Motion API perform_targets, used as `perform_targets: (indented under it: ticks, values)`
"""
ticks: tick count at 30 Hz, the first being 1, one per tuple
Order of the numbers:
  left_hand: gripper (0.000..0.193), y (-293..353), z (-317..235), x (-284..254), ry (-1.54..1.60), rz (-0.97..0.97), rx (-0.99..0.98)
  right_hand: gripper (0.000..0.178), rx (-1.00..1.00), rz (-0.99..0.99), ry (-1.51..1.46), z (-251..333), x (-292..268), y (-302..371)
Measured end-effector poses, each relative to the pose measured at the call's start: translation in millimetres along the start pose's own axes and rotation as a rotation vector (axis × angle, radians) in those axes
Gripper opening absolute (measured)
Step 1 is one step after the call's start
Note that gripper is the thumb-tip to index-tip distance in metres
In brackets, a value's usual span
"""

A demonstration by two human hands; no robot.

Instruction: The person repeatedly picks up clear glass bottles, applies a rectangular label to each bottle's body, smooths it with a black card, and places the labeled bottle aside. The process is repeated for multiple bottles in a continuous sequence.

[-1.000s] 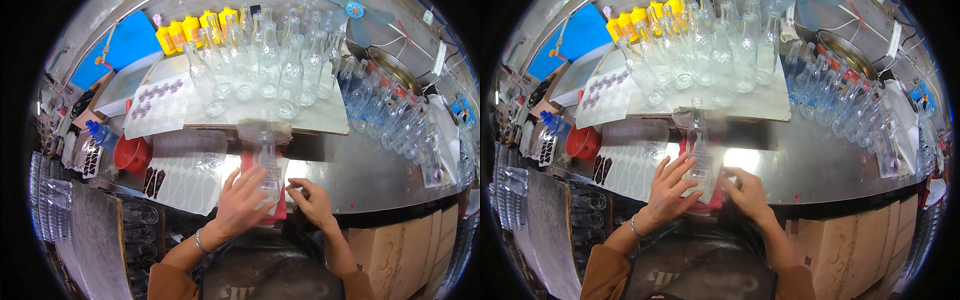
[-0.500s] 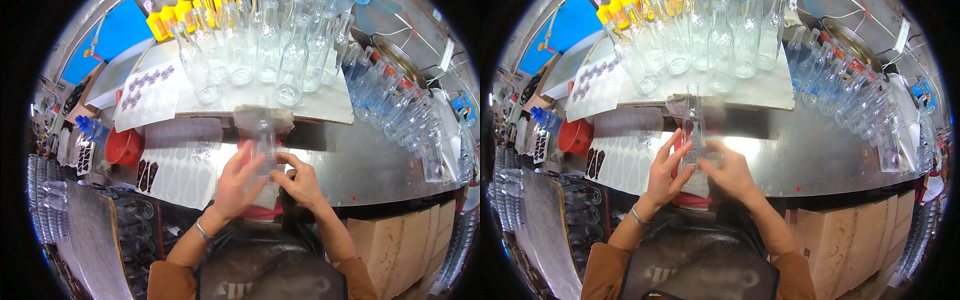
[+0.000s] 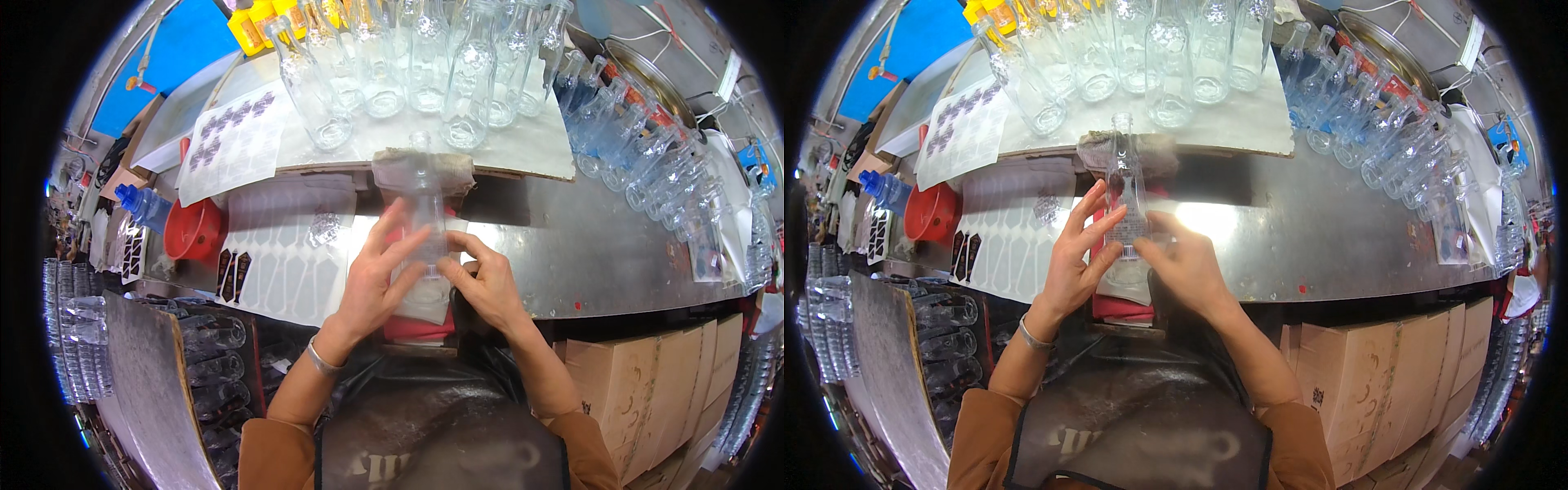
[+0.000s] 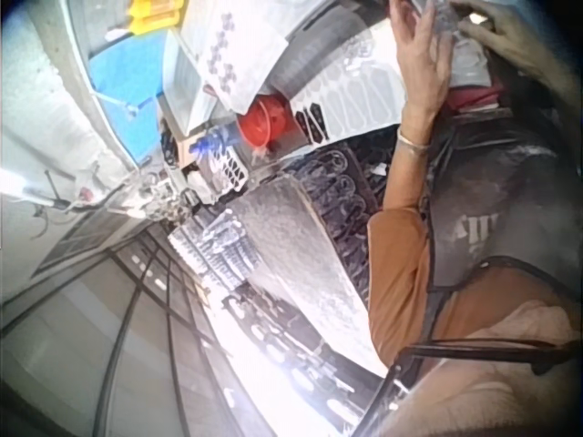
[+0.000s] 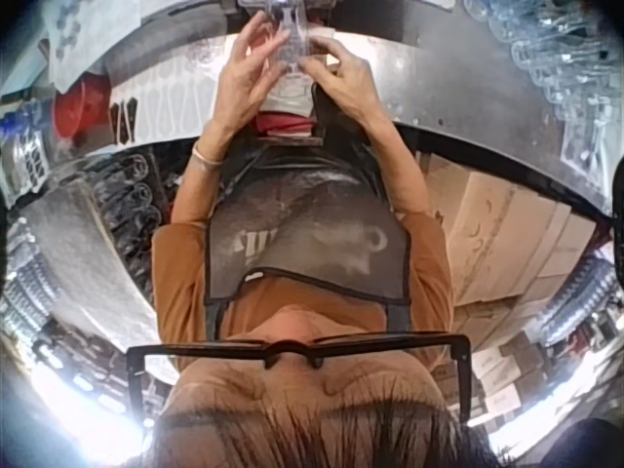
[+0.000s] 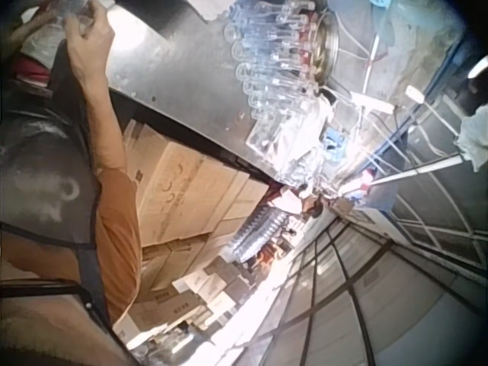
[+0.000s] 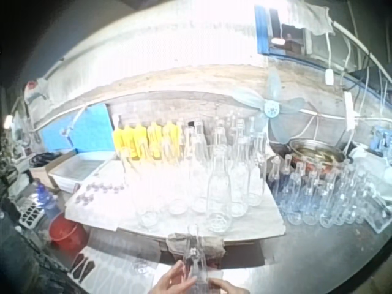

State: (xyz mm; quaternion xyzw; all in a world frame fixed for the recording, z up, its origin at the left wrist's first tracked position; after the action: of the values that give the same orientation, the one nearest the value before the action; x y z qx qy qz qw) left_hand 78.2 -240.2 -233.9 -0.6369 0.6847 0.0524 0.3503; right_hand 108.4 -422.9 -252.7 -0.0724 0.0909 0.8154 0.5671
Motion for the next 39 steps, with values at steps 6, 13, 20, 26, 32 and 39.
perform_targets:
  ticks: [6, 13, 20, 26, 32, 39]
  values:
    - [0.049, -4, 3, -1, -0.013, -0.007, -0.017, 0.044, 0.023, 0.020, 0.003, 3, -1, -6]
    - [0.049, -3, 5, -2, 0.098, -0.018, -0.048, 0.043, 0.078, 0.042, -0.180, -12, -2, -7]
    - [0.049, -1, 4, 1, 0.071, 0.006, -0.028, 0.046, 0.072, 0.068, -0.113, -6, -2, -4]
    - [0.049, -2, 5, 1, 0.054, 0.016, -0.021, 0.049, 0.084, 0.047, -0.073, -1, -2, -4]
    - [0.049, -2, 5, 1, 0.068, 0.013, -0.022, 0.044, 0.054, 0.049, -0.136, -8, -2, -6]
    - [0.049, -4, 5, 2, 0.069, 0.010, -0.004, 0.022, 0.214, -0.126, -0.742, -68, -37, -21]
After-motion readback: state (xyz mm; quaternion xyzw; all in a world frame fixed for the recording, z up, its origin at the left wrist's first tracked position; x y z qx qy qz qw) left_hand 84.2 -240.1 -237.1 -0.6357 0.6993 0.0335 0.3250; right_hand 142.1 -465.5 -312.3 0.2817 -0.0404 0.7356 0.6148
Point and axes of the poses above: each hand's wrist, its own y-axis away from the middle knuckle, its own x-axis out of the palm, z = x × y, the point moved 4 cm from there along -y, towards the middle knuckle, and after that the axes turned 3 degrees about x, right-handed, at the moved point
